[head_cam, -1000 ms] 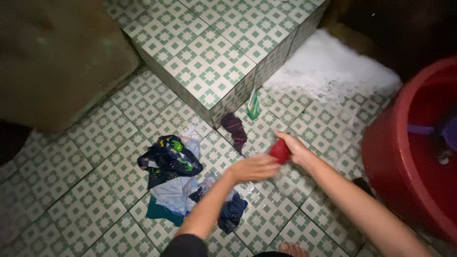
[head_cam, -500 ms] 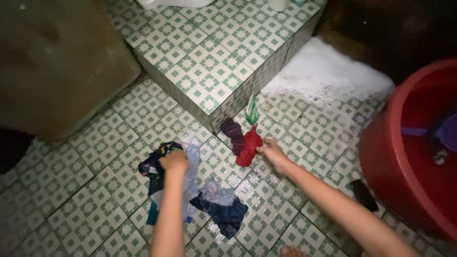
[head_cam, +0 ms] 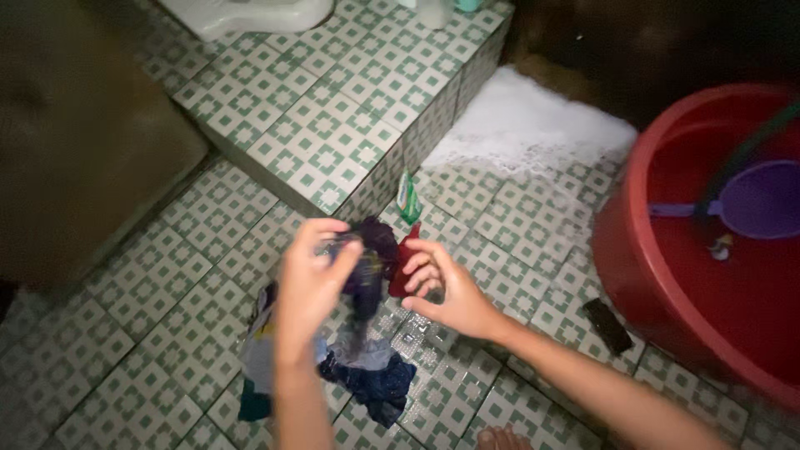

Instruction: The person washes clothing items by hand on a tiled bathroom floor, using a purple scoop to pour water from a red basin over the garments, applying soap from a packet, and scrubbing a garment with a brush.

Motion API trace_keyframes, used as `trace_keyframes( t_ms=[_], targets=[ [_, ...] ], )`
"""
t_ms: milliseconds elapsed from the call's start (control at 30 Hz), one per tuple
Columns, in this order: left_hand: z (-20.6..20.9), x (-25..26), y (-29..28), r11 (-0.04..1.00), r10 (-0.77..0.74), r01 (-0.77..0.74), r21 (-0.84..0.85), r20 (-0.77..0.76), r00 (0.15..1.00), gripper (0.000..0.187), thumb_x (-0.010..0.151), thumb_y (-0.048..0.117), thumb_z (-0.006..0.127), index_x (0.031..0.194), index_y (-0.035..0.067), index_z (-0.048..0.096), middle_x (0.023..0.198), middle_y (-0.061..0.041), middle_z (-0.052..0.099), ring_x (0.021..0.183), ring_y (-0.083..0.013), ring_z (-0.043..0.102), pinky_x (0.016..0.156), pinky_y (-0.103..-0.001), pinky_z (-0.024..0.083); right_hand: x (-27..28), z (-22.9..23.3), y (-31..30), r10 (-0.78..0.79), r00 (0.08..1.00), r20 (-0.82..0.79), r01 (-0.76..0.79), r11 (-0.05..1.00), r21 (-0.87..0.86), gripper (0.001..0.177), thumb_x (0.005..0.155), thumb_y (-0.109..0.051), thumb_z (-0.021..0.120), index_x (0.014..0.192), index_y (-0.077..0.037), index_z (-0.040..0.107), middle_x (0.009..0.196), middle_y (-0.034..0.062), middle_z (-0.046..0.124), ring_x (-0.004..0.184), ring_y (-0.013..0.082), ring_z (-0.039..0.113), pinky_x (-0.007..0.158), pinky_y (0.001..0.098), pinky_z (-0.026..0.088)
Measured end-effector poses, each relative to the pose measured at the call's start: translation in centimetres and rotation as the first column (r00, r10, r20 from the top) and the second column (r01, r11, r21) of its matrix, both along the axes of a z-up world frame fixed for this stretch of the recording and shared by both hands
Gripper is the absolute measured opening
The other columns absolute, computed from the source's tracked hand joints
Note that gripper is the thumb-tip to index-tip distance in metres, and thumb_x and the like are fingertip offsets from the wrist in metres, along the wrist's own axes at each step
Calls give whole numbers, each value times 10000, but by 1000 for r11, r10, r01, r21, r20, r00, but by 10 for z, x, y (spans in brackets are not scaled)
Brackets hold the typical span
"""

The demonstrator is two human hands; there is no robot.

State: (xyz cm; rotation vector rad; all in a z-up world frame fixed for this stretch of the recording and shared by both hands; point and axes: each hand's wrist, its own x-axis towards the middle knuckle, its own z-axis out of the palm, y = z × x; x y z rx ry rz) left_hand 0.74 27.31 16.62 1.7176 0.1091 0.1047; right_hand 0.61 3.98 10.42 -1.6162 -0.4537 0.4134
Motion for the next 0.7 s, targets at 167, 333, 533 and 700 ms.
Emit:
trace_keyframes(
  t_ms=[167,333,533,700],
  targets=[
    [-29,9,-114,883,-64,60,-466,8,998,307,922,42,681,1210,-6,585,1110,-118,638,922,-158,712,772,-268,590,-11,40,-25,-197,921,336,188,980,60,1000,762,-83,874,1526,-42,228,1280,153,547,1167,196,606,991,352,509],
    [-41,15,-160,985,-160,166,-38,131,978,491,922,-29,527,1394,57,630,1187,-117,714,1019,-203,730,898,-335,567,12,34,-95,-437,900,9,434,891,-136,557,909,1,640,1418,-86,432,1111,73,684,955,167,662,836,325,547],
    [-66,39,-197,641,-303,-296,708,587,751,370,798,121,765,1145,73,645,1119,-125,659,1096,-326,560,940,-543,406,10,56,-142,-338,899,279,373,924,-82,465,901,87,601,1334,-54,506,1149,98,644,1104,168,615,979,304,491],
    [-90,75,-178,839,-299,41,543,395,869,339,772,74,738,1065,51,569,1039,-123,642,990,-323,624,834,-413,481,0,67,-172,-313,786,533,567,709,-420,210,883,51,612,1056,-61,573,1130,133,622,1048,263,654,911,351,515]
  ],
)
